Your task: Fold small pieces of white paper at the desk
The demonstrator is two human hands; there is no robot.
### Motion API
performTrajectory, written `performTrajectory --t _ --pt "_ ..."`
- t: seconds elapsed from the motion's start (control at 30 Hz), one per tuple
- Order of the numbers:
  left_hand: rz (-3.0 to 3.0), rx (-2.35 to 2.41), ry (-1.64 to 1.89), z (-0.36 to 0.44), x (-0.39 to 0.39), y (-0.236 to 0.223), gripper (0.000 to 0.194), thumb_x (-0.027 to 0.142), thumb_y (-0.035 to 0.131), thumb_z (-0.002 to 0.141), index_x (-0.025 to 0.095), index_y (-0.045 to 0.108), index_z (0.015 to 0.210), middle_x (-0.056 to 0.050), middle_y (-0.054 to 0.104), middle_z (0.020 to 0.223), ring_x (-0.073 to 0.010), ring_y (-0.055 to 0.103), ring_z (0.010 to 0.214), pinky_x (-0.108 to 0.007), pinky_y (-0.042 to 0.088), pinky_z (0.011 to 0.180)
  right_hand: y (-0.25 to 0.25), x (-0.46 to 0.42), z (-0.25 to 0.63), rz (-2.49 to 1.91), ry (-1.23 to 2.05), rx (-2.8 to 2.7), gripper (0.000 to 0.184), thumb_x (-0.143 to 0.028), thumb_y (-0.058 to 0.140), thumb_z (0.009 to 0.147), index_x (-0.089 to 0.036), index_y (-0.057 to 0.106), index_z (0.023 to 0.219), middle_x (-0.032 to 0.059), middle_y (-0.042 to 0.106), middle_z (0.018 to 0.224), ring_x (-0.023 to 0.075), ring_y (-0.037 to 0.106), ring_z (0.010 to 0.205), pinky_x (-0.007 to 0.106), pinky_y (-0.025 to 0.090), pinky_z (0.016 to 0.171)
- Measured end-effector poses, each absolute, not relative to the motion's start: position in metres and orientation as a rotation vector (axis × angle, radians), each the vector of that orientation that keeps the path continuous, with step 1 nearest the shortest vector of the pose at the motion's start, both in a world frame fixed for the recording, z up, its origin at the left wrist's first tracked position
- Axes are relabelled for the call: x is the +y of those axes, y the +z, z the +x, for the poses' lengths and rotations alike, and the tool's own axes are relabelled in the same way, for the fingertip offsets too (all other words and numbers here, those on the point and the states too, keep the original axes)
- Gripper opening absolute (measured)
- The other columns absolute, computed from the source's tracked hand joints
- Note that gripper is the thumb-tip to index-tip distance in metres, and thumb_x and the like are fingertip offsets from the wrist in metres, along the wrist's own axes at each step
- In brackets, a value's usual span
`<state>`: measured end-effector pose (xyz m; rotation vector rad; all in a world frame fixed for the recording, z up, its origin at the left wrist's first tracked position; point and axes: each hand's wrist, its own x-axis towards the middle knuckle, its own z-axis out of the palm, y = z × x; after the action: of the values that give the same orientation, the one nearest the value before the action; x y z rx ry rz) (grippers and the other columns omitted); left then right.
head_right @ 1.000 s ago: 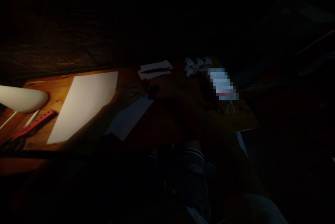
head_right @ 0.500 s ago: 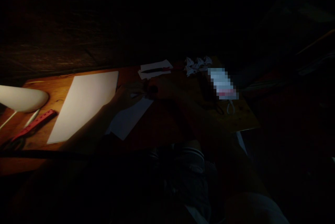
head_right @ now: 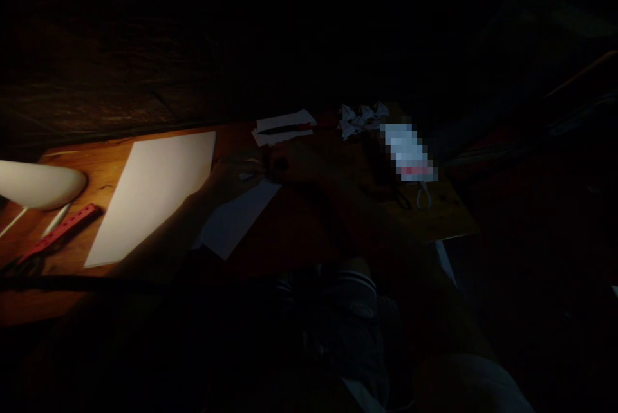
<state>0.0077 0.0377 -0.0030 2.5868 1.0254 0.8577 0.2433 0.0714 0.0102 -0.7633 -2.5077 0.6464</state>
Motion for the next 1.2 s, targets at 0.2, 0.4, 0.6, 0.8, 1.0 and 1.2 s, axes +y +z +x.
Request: performTrajectory --t 0.2,0.4,0.6,0.8,1.0,1.2 --pt "2.578 1.031 0.809 0.007 0.036 -0.001 0.016 0.026 0.063 0.094 0.021 0.078 0.094 -0.007 0.078 0.106 -0.0223 0.074 0.102 -0.039 0.059 0.091 0.011 0.068 0.24 -0.779 0.677 -2.477 0.01 -0.026 0.073 0.085 -0.017 0.074 0.088 0.009 0.074 0.103 0.0218 0.065 0.092 0.035 0.046 0.086" --pt "2.567 1.05 0.782 0.008 0.034 0.0 0.016 0.027 0.063 0.095 0.021 0.078 0.094 -0.007 0.078 0.105 -0.0225 0.074 0.101 -0.04 0.058 0.093 0.019 0.064 0.241 -0.841 0.62 -2.512 0.021 -0.036 0.074 0.086 -0.016 0.07 0.083 0.0088 0.072 0.098 0.0201 0.06 0.083 0.032 0.042 0.076" --pt "2.546 1.055 0.762 0.009 0.033 0.0 0.015 0.029 0.065 0.094 0.024 0.079 0.098 -0.007 0.077 0.103 -0.0229 0.072 0.097 -0.041 0.058 0.091 0.021 0.068 0.249 -0.901 0.561 -2.51 0.013 -0.027 0.071 0.087 -0.015 0.073 0.091 0.0099 0.073 0.102 0.0207 0.061 0.087 0.033 0.044 0.08" --pt "2.599 1.041 0.692 0.01 0.035 0.0 0.018 0.027 0.068 0.093 0.028 0.081 0.106 -0.005 0.074 0.102 -0.0228 0.07 0.098 -0.04 0.054 0.091 0.016 0.072 0.252 -0.878 0.573 -2.533 0.017 -0.031 0.071 0.087 -0.016 0.074 0.094 0.0108 0.073 0.107 0.0234 0.064 0.092 0.036 0.046 0.085" --pt "2.604 1.058 0.699 0.012 0.032 -0.004 0.023 0.028 0.071 0.089 0.027 0.08 0.111 -0.007 0.072 0.104 -0.0248 0.067 0.098 -0.042 0.053 0.091 0.022 0.07 0.259 -0.906 0.565 -2.53 0.016 -0.028 0.067 0.09 -0.016 0.074 0.096 0.0107 0.074 0.108 0.0215 0.063 0.091 0.033 0.045 0.081" --pt "2.573 1.063 0.724 0.012 0.031 -0.004 0.019 0.03 0.069 0.09 0.026 0.08 0.105 -0.007 0.073 0.102 -0.024 0.068 0.098 -0.044 0.054 0.092 0.028 0.065 0.257 -0.997 0.483 -2.575 0.015 -0.026 0.066 0.091 -0.014 0.073 0.097 0.0117 0.075 0.107 0.0219 0.062 0.091 0.033 0.042 0.081"
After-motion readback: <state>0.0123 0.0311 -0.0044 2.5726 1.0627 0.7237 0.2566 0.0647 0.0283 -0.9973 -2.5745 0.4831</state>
